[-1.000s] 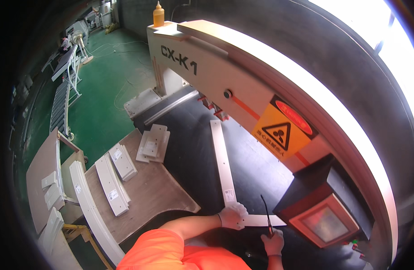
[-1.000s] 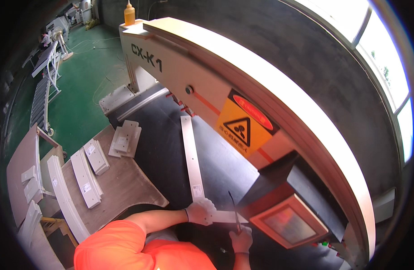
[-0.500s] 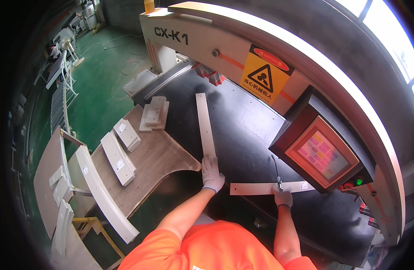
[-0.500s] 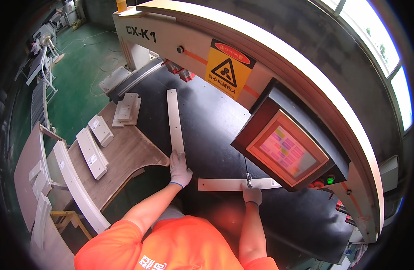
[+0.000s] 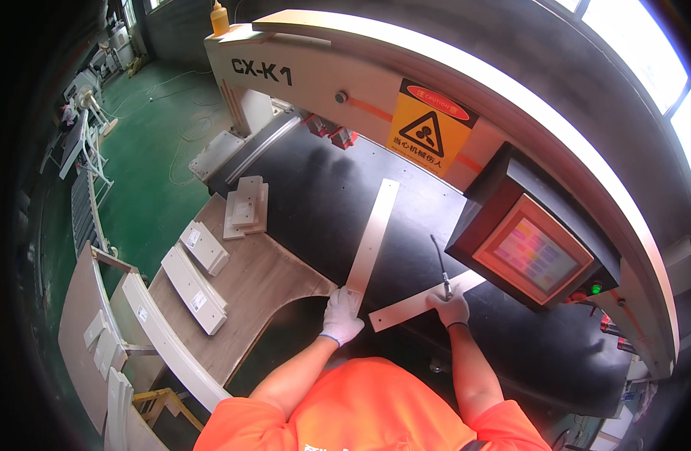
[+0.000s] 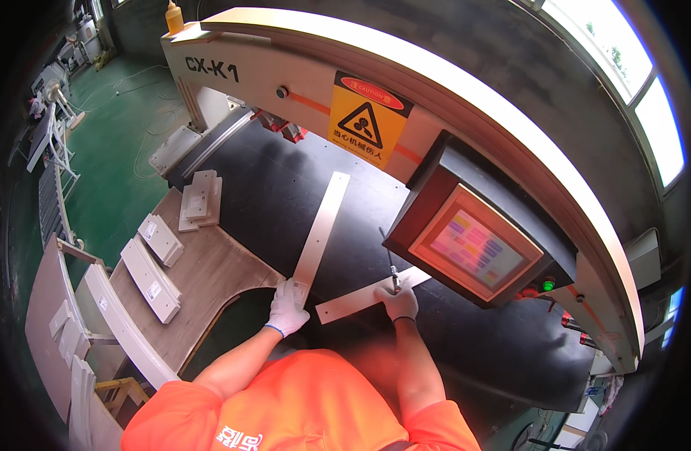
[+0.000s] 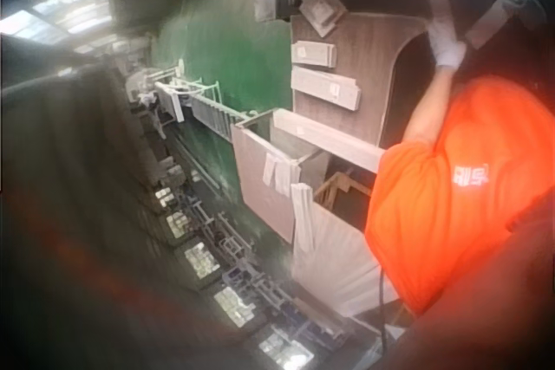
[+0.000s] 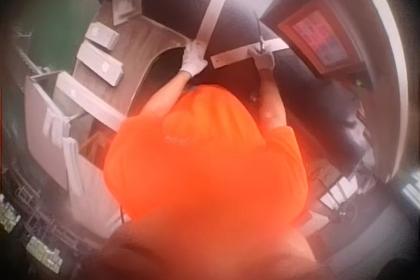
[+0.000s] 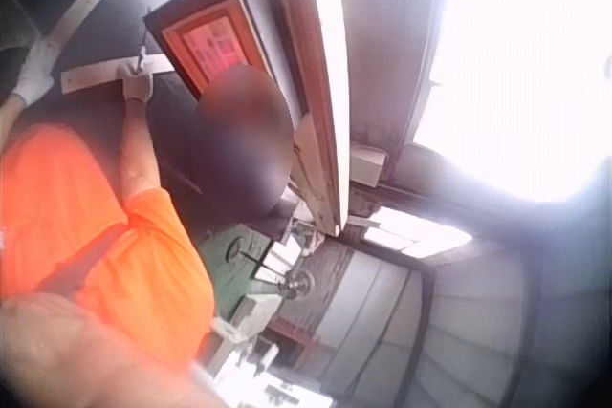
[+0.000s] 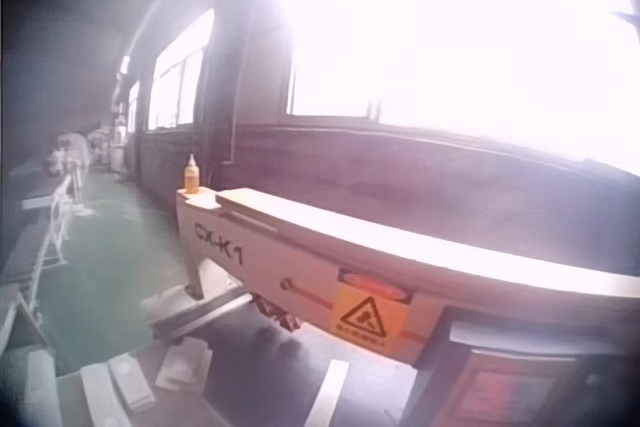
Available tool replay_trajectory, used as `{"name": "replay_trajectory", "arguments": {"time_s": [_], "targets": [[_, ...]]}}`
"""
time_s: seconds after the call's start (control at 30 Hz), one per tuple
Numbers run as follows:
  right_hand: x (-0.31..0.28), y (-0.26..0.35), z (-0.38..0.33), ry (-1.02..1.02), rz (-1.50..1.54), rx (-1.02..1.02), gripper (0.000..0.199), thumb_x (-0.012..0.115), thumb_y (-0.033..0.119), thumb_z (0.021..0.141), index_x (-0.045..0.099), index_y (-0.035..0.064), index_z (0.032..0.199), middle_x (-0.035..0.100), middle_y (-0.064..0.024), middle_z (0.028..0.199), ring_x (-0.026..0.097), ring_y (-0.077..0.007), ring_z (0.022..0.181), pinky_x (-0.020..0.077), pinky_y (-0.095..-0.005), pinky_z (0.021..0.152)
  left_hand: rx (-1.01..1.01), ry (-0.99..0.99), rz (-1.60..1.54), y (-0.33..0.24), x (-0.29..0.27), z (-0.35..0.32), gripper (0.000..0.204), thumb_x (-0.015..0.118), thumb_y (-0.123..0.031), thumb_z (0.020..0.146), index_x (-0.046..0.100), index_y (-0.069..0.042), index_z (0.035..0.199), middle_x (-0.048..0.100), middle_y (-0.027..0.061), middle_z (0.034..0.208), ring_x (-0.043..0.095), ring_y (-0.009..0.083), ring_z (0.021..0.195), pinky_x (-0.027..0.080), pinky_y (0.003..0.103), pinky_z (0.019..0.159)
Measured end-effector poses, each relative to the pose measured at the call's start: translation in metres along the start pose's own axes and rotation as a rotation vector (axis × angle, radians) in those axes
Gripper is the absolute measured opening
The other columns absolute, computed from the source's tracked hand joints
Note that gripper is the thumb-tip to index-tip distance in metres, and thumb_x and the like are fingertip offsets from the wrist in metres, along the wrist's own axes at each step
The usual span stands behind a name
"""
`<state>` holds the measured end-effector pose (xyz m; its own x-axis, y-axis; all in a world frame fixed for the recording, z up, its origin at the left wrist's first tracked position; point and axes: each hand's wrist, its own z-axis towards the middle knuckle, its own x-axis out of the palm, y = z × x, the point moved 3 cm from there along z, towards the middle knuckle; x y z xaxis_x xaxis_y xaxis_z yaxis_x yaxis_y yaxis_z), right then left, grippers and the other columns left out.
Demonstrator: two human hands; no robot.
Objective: The person places rectangular boards into an industrial processing machine, monitors the machine interface, and removes the finished components.
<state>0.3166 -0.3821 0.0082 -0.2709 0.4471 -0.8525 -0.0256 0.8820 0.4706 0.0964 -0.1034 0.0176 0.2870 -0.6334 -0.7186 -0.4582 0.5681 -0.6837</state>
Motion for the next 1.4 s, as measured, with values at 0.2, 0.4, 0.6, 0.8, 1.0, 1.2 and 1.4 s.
{"name": "replay_trajectory", "arguments": {"time_s": [0.2, 0.4, 0.6, 0.8, 1.0, 1.2, 1.4], "targets": [[0.061, 0.045, -0.058, 0.1, 0.467, -0.161, 0.078, 0.087, 0.032, 0.087, 0.054, -0.007, 0.147, 0.07, -0.0097, 0.084, 0.064, -0.0215, 0.065, 0.0525, -0.036, 0.063, 0.158, 0.106, 0.001, 0.01, 0.027, 0.022, 0.076, 0.072, -0.018, 0.08, 0.046, -0.003, 0.15, 0.05, 0.0226, 0.15, 0.059, 0.0502, 0.126, 0.05, 0.056, 0.109], [0.042, 0.039, -0.087, 0.59, 0.952, 0.149, 0.025, 0.079, 0.023, 0.097, 0.067, 0.0063, 0.111, 0.057, 0.0001, 0.069, 0.048, -0.0111, 0.047, 0.0333, -0.03, 0.043, -0.104, 0.217, 0.032, -0.047, 0.015, -0.011, 0.084, 0.081, -0.031, 0.081, 0.04, -0.004, 0.15, 0.053, 0.0227, 0.148, 0.063, 0.0505, 0.124, 0.055, 0.055, 0.104], [0.027, 0.019, -0.102, 0.766, 0.855, 0.218, 0.032, 0.072, 0.034, 0.104, 0.068, 0.0052, 0.118, 0.057, -0.0023, 0.067, 0.051, -0.014, 0.047, 0.0336, -0.03, 0.044, -0.264, 0.117, -0.109, -0.056, 0.049, -0.024, 0.092, 0.091, -0.055, 0.071, 0.054, -0.003, 0.137, 0.06, 0.0295, 0.137, 0.069, 0.0493, 0.12, 0.056, 0.053, 0.104], [0.039, -0.023, -0.117, 0.905, 0.856, 0.094, 0.042, 0.071, 0.048, 0.105, 0.069, 0.0086, 0.121, 0.061, -0.0043, 0.068, 0.059, -0.0162, 0.05, 0.0435, -0.0312, 0.042, -0.365, 0.059, -0.018, -0.081, 0.082, -0.06, 0.09, 0.092, -0.045, 0.077, 0.044, -0.008, 0.143, 0.066, 0.028, 0.132, 0.074, 0.0467, 0.115, 0.062, 0.054, 0.095], [0.069, -0.077, -0.112, 0.911, 0.862, 0.151, 0.042, 0.061, 0.043, 0.111, 0.066, 0.0052, 0.129, 0.075, -0.0118, 0.096, 0.061, -0.0188, 0.051, 0.0452, -0.0331, 0.041, -0.407, -0.029, -0.079, -0.064, 0.105, -0.116, 0.068, 0.089, -0.021, 0.072, 0.059, -0.001, 0.13, 0.073, 0.0233, 0.118, 0.076, 0.0408, 0.107, 0.063, 0.048, 0.085], [0.087, -0.089, -0.136, 1.123, 0.55, 0.114, 0.046, 0.06, 0.049, 0.11, 0.064, 0.0058, 0.125, 0.069, -0.0072, 0.094, 0.061, -0.02, 0.061, 0.0476, -0.0339, 0.05, -0.632, -0.415, -0.36, -0.034, 0.085, -0.339, 0.054, 0.081, -0.023, 0.077, 0.057, -0.009, 0.123, 0.071, 0.0177, 0.094, 0.073, 0.0392, 0.082, 0.058, 0.05, 0.075], [0.11, -0.071, -0.187, 1.31, 0.368, -0.039, 0.048, 0.061, 0.05, 0.11, 0.062, 0.0042, 0.123, 0.064, -0.0053, 0.092, 0.061, -0.0207, 0.066, 0.0493, -0.0358, 0.054, -1.012, -1.018, -0.343, -0.036, 0.045, -0.539, 0.078, 0.082, -0.033, 0.08, 0.05, -0.002, 0.144, 0.075, 0.0199, 0.106, 0.071, 0.0347, 0.084, 0.058, 0.044, 0.076]]}}
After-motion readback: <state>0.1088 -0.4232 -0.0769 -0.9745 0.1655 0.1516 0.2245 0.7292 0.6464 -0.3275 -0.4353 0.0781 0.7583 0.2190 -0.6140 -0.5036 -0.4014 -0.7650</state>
